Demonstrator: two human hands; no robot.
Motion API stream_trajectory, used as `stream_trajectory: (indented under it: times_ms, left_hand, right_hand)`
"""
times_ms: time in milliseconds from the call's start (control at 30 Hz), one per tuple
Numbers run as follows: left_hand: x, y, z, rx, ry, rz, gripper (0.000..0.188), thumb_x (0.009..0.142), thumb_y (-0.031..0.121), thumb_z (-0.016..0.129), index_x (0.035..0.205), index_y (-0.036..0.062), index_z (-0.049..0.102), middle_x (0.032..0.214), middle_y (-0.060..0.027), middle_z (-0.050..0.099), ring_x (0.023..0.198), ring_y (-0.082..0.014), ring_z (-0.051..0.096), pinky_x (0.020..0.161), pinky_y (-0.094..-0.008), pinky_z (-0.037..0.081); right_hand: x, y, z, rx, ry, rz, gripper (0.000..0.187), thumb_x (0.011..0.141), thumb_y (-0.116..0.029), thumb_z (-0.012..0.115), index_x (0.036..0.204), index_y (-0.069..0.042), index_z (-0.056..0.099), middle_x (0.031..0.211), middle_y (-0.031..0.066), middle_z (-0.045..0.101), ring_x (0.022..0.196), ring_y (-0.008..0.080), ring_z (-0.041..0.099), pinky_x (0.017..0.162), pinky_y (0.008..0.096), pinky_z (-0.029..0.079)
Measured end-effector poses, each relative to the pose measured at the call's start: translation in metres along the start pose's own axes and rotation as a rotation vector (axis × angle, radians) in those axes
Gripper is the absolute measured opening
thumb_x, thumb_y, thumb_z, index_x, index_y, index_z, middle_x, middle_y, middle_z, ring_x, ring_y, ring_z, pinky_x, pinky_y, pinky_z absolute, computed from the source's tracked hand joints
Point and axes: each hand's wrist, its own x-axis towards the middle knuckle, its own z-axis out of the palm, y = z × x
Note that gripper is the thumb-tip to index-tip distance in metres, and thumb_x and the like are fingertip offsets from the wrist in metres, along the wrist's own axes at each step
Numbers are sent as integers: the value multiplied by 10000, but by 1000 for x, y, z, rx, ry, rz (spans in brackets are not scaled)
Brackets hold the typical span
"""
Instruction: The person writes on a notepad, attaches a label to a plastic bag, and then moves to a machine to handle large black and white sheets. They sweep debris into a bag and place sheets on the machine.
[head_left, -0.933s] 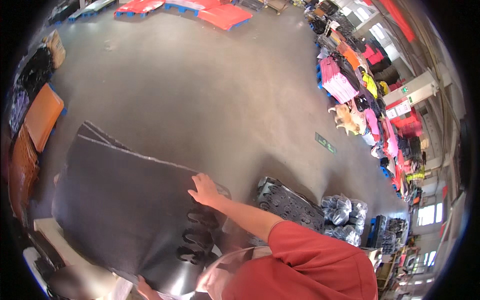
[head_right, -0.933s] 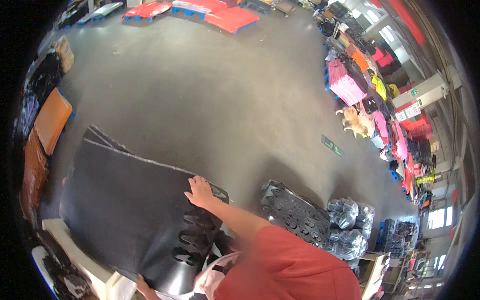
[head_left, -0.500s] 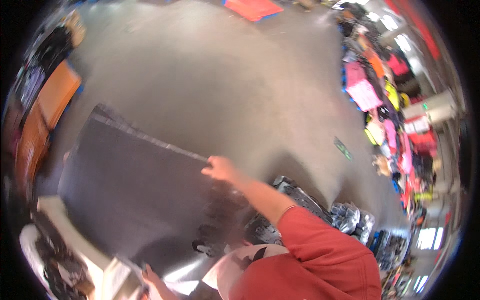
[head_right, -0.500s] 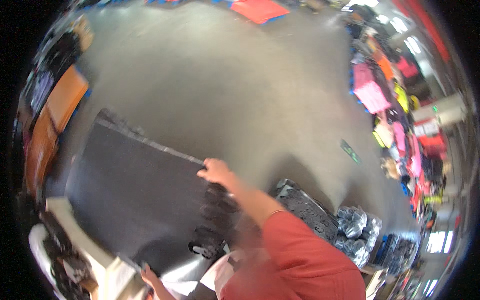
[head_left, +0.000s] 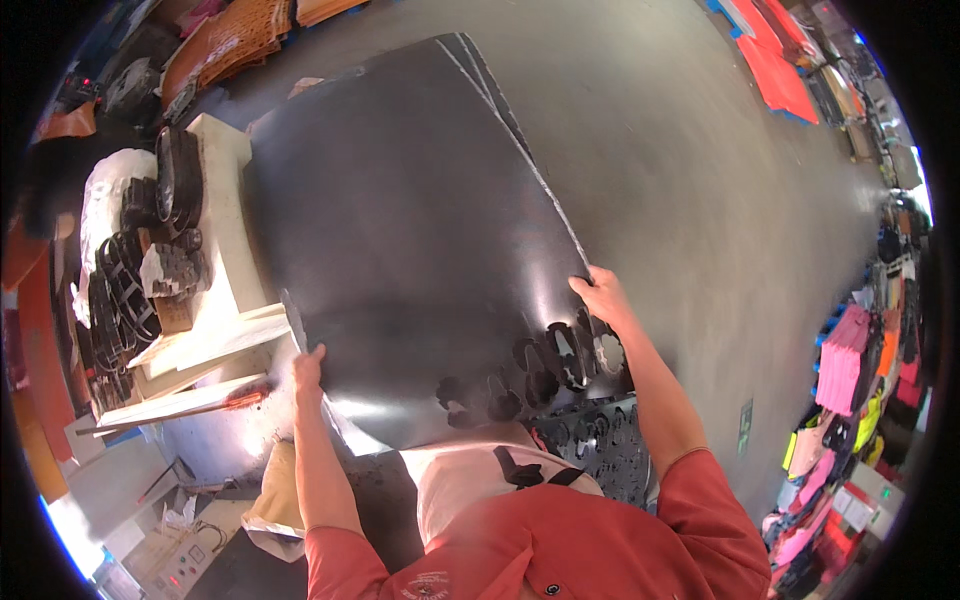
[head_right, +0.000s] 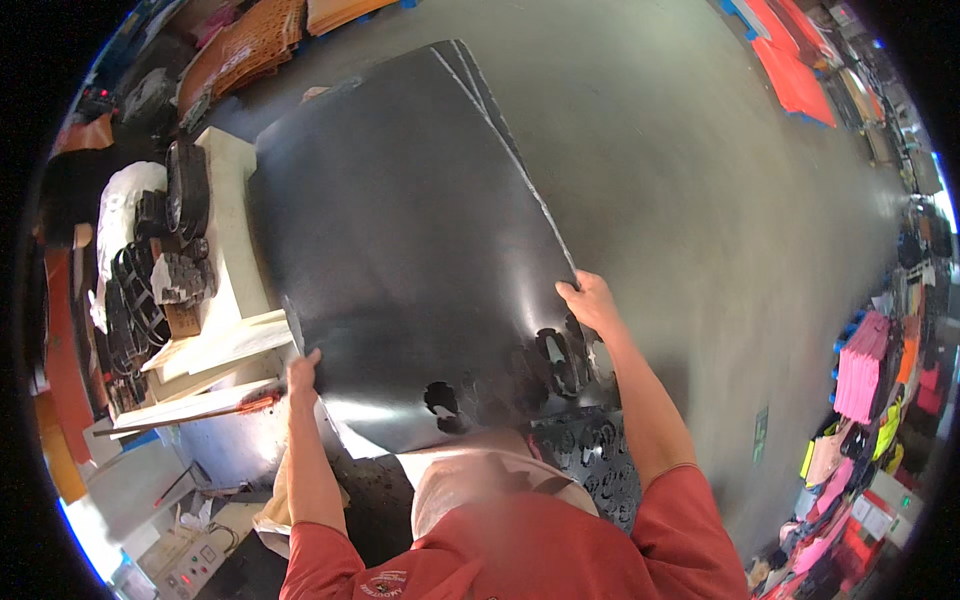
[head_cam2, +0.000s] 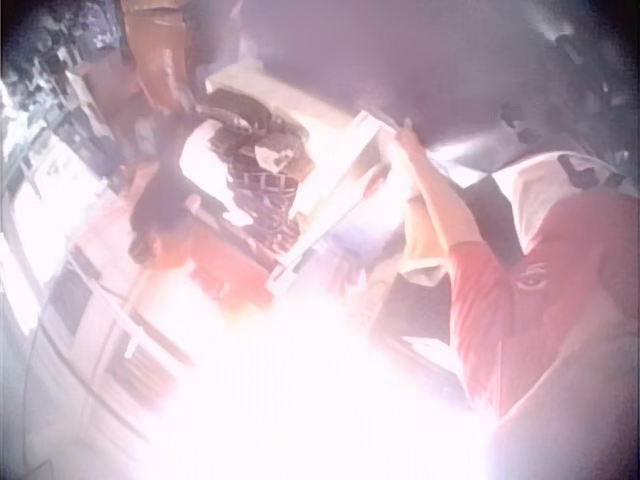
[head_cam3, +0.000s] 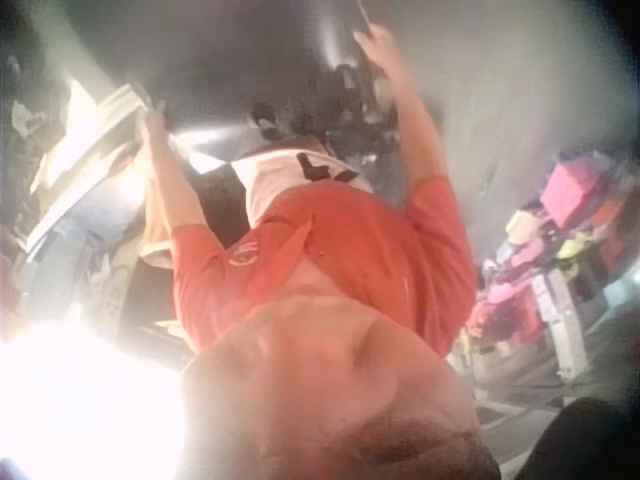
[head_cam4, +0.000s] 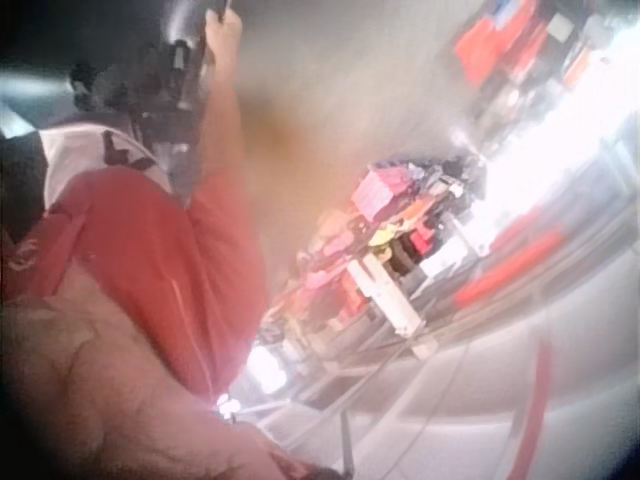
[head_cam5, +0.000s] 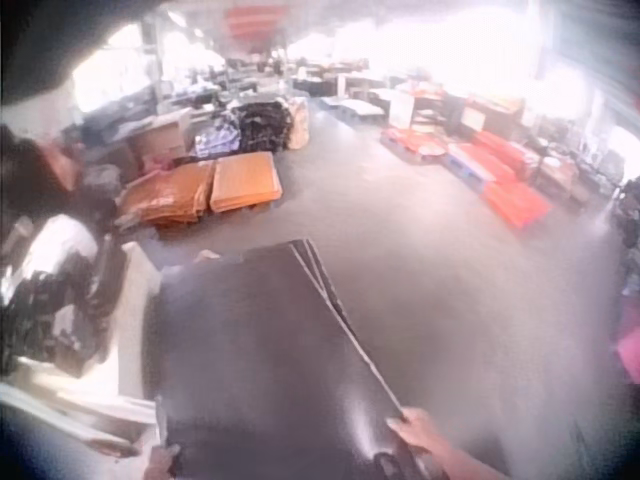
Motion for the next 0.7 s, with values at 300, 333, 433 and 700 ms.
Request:
stream_trajectory:
  times_ms: [300,333,433,700]
  left_hand:
    - [-25,69,30,245,197,453,539,976,320,675,1356,-56,602,1279,-285,669,1220,-400,636,1059,-429,479]
    - [-37,88,23,226,196,472,541,980,321,666,1370,-49,596,1297,-298,657,1244,-412,622,1078,-428,465]
    - [-92,133,-4,-20,204,653,530,998,315,644,1395,-32,590,1324,-282,652,1285,-395,604,1097,-428,451]
    - [-133,170,-61,18,348,869,427,1004,225,650,1340,-38,629,1167,-273,722,1109,-375,708,993,-413,521]
  right_hand:
    - [-12,-29,29,-503,150,-441,250,989,-226,655,917,12,627,687,255,626,679,480,631,607,527,479]
    - [-15,-31,31,-432,165,-435,241,1000,-232,649,948,3,642,704,249,614,656,441,609,599,486,477]
    - [-47,-45,25,-355,298,-398,224,1015,-199,631,954,15,656,666,242,607,631,435,638,541,478,465]
    - [-98,-88,24,-128,375,-429,236,1040,-175,618,1121,32,695,700,199,609,572,291,593,574,383,487]
